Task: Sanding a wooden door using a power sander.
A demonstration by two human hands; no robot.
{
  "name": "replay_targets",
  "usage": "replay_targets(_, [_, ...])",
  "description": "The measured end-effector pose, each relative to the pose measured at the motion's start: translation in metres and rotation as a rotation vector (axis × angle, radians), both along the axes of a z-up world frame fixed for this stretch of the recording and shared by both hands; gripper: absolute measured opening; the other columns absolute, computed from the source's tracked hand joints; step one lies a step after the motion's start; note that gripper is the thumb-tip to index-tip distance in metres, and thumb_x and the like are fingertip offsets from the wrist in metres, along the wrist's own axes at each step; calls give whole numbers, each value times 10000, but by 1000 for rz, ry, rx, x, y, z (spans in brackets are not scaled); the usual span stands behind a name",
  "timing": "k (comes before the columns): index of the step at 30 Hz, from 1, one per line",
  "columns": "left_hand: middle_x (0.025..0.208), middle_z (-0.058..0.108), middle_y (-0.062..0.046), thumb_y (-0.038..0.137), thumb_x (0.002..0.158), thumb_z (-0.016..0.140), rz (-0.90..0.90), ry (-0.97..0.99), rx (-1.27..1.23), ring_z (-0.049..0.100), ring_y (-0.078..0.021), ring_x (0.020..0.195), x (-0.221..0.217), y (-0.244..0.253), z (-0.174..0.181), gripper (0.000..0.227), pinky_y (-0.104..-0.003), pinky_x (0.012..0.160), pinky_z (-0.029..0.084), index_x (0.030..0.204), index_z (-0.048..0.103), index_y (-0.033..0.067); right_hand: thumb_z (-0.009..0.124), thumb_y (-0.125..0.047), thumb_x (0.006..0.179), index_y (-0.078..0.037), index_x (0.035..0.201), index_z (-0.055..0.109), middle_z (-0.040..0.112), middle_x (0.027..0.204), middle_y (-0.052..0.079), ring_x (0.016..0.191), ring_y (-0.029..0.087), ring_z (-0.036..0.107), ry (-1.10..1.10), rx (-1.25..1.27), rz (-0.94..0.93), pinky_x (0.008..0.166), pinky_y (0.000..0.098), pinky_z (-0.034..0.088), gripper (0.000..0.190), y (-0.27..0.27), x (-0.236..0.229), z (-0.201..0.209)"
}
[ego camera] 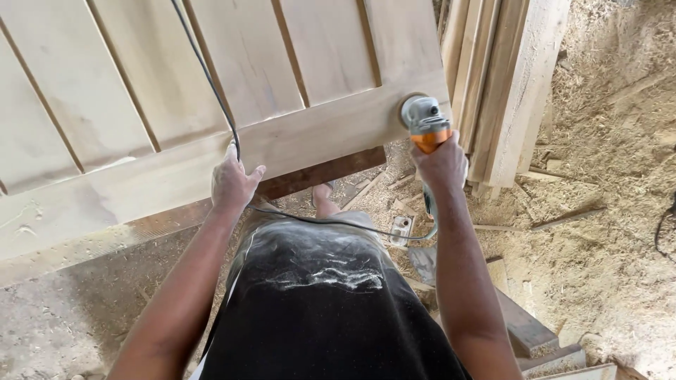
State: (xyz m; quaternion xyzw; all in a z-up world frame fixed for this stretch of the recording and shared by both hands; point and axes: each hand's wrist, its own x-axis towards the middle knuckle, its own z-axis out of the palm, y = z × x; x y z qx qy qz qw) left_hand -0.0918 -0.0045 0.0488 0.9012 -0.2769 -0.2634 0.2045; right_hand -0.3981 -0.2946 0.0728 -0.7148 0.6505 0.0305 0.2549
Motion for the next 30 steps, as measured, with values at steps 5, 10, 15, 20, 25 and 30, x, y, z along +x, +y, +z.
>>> replay_targets(5, [703, 673, -130, 231, 779, 896, -10, -25, -40, 700, -278, 674, 18, 40, -10, 888, -423, 708, 582, 1454, 443, -126, 850, -330, 815, -24, 1230, 510, 721, 994, 143, 764, 247, 719, -4, 50, 98, 702, 417, 639, 618, 73, 39, 1])
replay_targets(10, [695, 672, -118, 190, 813, 860, 80, 11, -40, 689, -254, 653, 50, 93, -3, 833, -413, 674, 579, 1479, 448, -94, 856, -353, 814, -21, 1174, 515, 730, 915, 159, 753, 288, 723, 11, 30, 288, 704, 452, 622, 597, 141, 100, 14])
replay_targets(15, [718, 658, -76, 147, 849, 830, 189, 13, -74, 669, -203, 629, 88, 139, -31, 775, -378, 639, 589, 1477, 446, -96, 834, -348, 802, -20, 1164, 499, 724, 879, 158, 715, 297, 744, -25, 69, 384, 665, 442, 631, 593, 198, 157, 21])
replay_targets(20, [753, 648, -57, 107, 862, 808, 265, -40, -107, 652, -201, 667, 110, 170, -58, 724, -399, 636, 576, 1479, 476, -76, 864, -353, 784, -19, 1129, 509, 719, 830, 162, 687, 312, 726, 1, 106, 603, 662, 463, 609, 597, 242, 182, 35])
replay_targets(25, [701, 623, -66, 97, 880, 789, 266, -30, -148, 638, -213, 634, 97, 151, -21, 725, -419, 677, 556, 1515, 466, -32, 852, -333, 771, -26, 1145, 514, 726, 833, 142, 671, 279, 729, 42, 119, 572, 648, 431, 618, 590, 224, 152, 28])
replay_targets(30, [670, 606, -44, 94, 888, 773, 237, -33, -191, 612, -189, 584, 75, 118, -37, 756, -407, 646, 553, 1551, 427, -13, 849, -355, 797, -20, 1182, 528, 728, 881, 128, 676, 231, 719, 51, 32, 433, 623, 397, 630, 604, 168, 90, 4])
